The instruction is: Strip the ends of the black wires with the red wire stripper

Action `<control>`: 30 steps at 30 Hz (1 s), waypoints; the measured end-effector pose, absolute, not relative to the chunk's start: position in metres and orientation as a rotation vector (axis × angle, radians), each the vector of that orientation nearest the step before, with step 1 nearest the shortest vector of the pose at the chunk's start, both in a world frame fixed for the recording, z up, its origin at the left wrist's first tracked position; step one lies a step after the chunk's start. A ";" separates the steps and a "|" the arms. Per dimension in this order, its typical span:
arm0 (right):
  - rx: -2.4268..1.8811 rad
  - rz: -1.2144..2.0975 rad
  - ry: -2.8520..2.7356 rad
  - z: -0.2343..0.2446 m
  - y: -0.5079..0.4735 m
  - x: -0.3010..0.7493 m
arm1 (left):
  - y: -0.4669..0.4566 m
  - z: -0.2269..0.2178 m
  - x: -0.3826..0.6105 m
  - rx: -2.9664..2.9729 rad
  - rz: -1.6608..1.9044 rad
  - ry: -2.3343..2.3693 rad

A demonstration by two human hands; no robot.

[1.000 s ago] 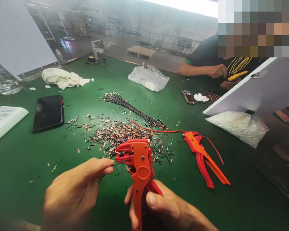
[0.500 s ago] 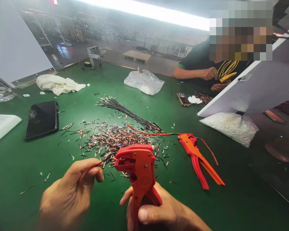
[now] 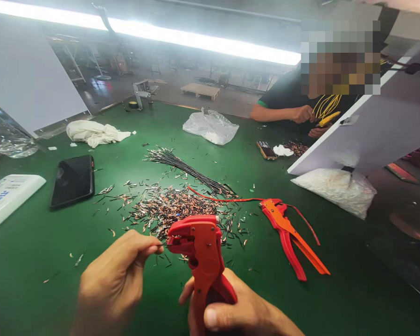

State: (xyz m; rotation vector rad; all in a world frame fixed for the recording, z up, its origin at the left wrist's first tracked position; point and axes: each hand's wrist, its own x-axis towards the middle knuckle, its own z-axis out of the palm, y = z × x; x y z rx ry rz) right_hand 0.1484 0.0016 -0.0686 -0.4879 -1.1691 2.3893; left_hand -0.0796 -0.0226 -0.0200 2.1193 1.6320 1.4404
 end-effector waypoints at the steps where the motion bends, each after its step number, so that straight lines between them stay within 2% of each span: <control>1: -0.496 2.389 -1.177 -0.068 0.002 0.149 | -0.023 -0.020 -0.079 2.120 1.426 1.658; 11: -0.504 2.412 -1.165 -0.067 0.000 0.150 | -0.024 -0.024 -0.068 2.037 1.446 1.761; 30: -0.634 2.451 -1.033 -0.061 -0.007 0.146 | -0.035 0.000 -0.084 2.333 1.115 1.726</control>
